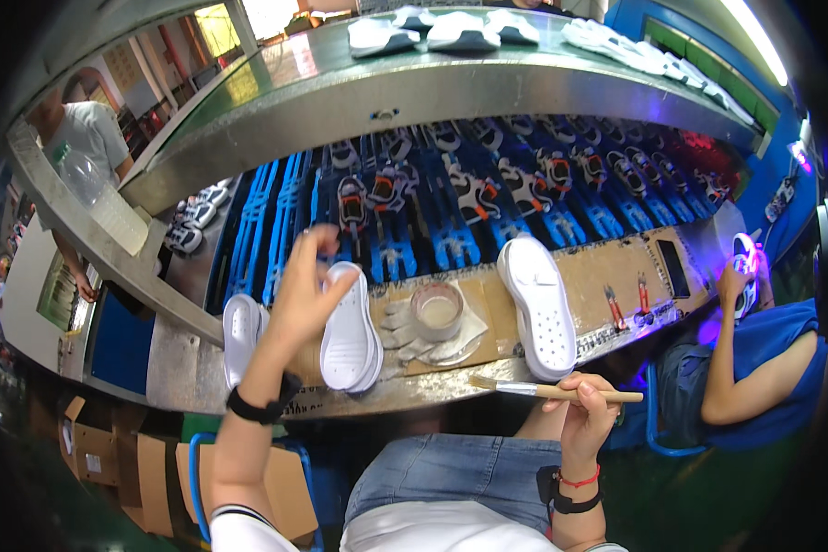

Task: Applying glue to the inner surface of shoe soles using a brush in a manufacturing assembly line.

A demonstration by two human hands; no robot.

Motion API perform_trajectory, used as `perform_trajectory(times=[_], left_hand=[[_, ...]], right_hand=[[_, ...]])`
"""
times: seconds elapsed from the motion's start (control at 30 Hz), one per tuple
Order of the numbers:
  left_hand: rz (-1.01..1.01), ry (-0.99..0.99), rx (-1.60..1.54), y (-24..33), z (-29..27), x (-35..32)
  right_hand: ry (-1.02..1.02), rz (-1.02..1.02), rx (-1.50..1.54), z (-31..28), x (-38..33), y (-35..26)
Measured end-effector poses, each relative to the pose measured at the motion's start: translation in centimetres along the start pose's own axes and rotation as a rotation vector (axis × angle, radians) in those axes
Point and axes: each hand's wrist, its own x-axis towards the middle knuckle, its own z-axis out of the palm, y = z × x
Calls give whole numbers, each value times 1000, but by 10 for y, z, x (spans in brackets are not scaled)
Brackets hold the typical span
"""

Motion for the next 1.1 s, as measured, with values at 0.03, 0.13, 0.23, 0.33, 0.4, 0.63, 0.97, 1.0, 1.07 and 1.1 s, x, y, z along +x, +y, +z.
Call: perform_trajectory(times=[0.03, 0.13, 0.23, 0.33, 0.4, 0.63, 0.97, 1.0, 1.07, 1.1], left_hand=[[-251, -41, 155, -22, -2, -35], [-358, -60, 422, -76, 12, -110], [-620, -51, 97, -87, 26, -137], [-700, -78, -265, -96, 21, -138], [-861, -18, -480, -85, 7, -129], [-709, 85, -964, 14, 13, -118], [-437, 113, -762, 65, 44, -126], [-441, 116, -760, 66, 44, -127], [-421, 120, -713, 67, 44, -128], [-422, 121, -712, 67, 45, -129]], right_hand=[[-21, 9, -1, 2, 0, 3], [-24, 47, -9, 5, -2, 15], [-52, 97, -38, 8, -5, 20], [-61, 109, -42, 11, -9, 22], [-81, 119, -60, 10, -10, 22], [-169, 77, -71, 25, -6, 15], [-472, 42, -266, 52, 0, 4], [-495, 18, -333, 55, 1, 3], [-534, -24, -371, 52, 5, 0], [-569, -72, -411, 51, 7, -1]])
